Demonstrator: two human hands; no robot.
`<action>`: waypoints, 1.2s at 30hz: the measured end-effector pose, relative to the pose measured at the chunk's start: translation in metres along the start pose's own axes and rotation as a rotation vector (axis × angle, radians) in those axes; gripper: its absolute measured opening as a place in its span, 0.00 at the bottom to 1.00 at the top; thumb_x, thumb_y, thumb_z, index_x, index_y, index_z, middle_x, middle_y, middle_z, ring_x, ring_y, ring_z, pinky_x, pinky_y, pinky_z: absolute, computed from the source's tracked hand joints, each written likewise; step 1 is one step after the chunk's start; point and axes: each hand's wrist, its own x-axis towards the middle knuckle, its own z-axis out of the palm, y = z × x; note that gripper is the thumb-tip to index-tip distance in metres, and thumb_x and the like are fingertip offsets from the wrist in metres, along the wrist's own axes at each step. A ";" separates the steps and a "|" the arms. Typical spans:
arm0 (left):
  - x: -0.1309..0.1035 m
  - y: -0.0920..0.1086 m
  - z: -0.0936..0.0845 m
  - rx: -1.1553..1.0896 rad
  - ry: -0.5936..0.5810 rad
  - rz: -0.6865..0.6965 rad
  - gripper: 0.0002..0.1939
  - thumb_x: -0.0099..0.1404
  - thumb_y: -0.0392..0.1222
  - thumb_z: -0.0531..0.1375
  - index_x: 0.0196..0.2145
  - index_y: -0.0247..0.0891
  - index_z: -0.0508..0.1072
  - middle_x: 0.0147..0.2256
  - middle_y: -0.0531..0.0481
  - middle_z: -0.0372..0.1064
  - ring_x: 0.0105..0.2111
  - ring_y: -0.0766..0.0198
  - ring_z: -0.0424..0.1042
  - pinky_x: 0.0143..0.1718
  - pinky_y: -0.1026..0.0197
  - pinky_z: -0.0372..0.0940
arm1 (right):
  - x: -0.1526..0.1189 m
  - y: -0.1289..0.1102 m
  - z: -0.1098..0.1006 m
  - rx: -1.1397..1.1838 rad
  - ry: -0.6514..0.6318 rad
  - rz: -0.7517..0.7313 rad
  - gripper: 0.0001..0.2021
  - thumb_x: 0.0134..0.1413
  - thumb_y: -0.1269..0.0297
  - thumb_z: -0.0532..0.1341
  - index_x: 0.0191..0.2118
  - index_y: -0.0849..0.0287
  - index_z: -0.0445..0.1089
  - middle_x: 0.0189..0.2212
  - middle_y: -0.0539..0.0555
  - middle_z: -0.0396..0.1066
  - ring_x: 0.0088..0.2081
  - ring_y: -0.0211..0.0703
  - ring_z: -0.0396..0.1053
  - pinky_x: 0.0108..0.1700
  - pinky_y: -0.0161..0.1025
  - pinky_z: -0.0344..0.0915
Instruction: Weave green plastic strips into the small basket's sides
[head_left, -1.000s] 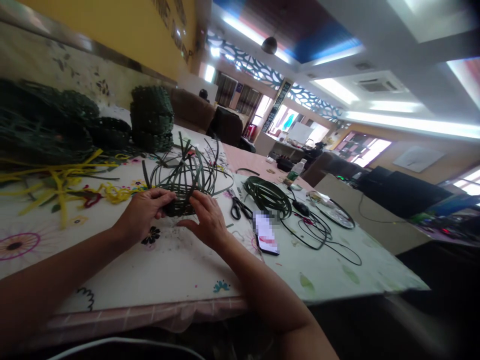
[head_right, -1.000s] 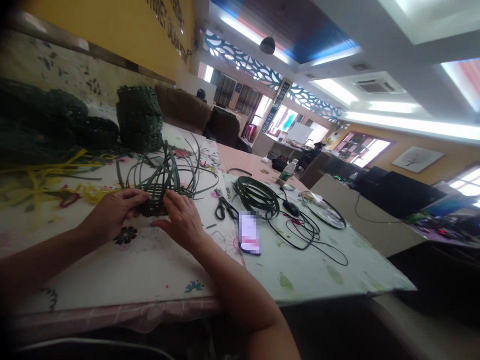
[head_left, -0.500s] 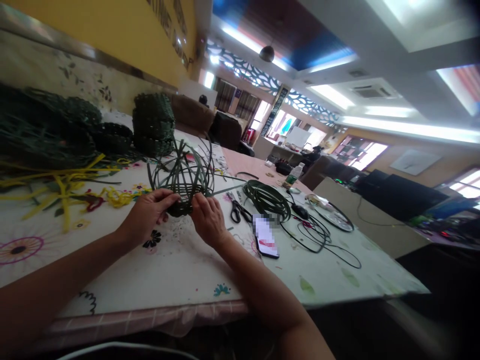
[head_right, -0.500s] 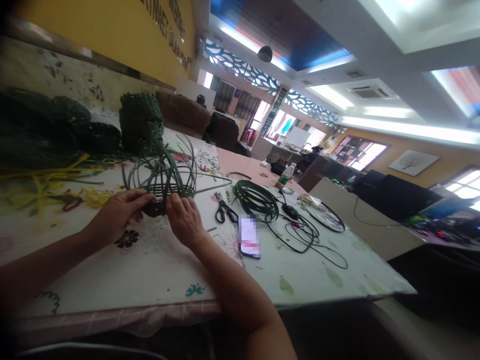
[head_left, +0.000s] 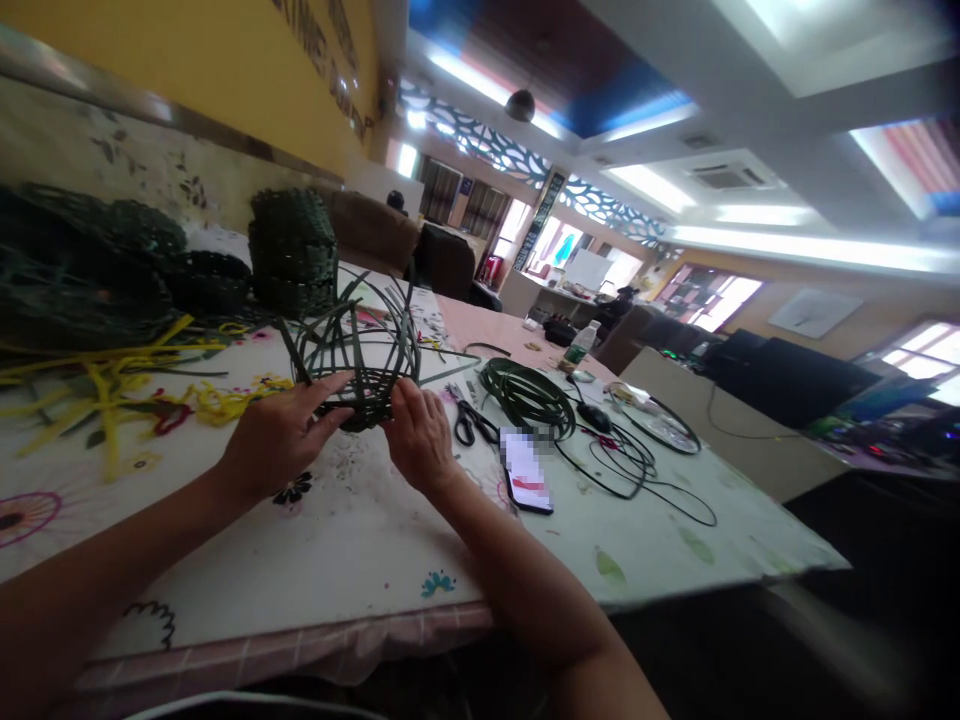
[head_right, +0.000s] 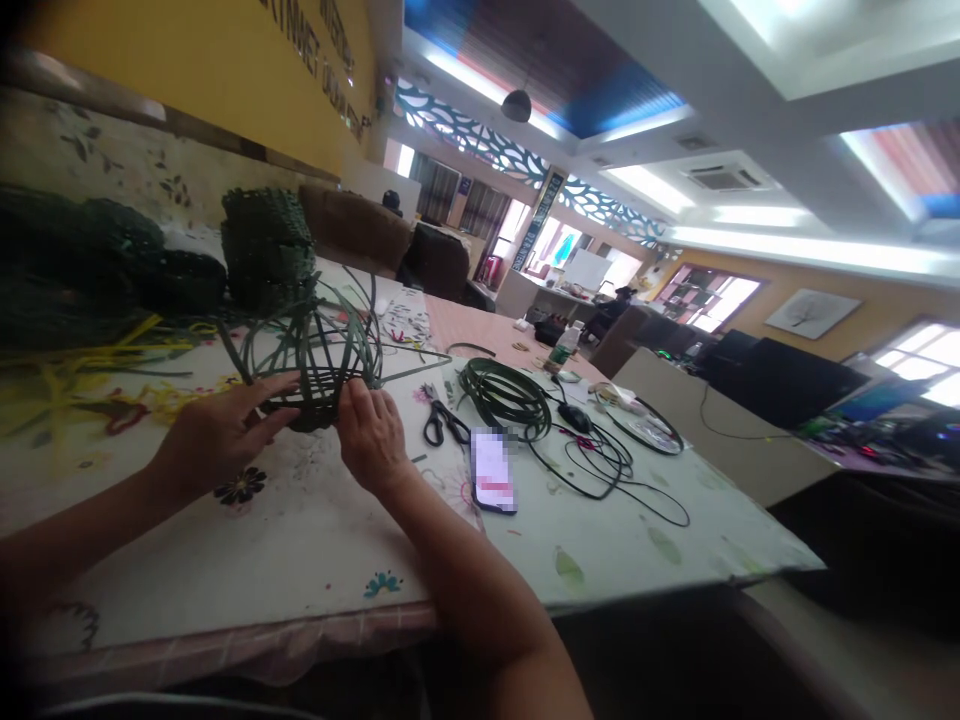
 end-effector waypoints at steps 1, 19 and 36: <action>0.002 -0.001 -0.002 -0.001 -0.019 0.032 0.24 0.67 0.54 0.62 0.57 0.46 0.79 0.50 0.41 0.81 0.44 0.46 0.80 0.51 0.51 0.71 | 0.000 0.001 0.001 -0.004 -0.002 0.011 0.20 0.73 0.63 0.55 0.64 0.64 0.67 0.59 0.70 0.70 0.50 0.55 0.69 0.54 0.52 0.67; -0.008 0.016 0.011 -0.082 -0.071 -0.020 0.18 0.65 0.53 0.60 0.47 0.43 0.79 0.42 0.41 0.81 0.38 0.50 0.79 0.39 0.58 0.68 | -0.003 -0.030 0.001 0.019 -0.061 -0.074 0.18 0.72 0.67 0.55 0.62 0.66 0.69 0.57 0.69 0.71 0.46 0.51 0.70 0.52 0.49 0.72; 0.001 0.002 -0.004 -0.112 -0.161 -0.117 0.15 0.65 0.54 0.60 0.35 0.39 0.78 0.29 0.53 0.75 0.17 0.67 0.71 0.24 0.63 0.64 | 0.004 0.004 -0.016 0.240 0.187 0.237 0.07 0.70 0.61 0.62 0.42 0.54 0.76 0.38 0.55 0.77 0.42 0.47 0.68 0.47 0.45 0.64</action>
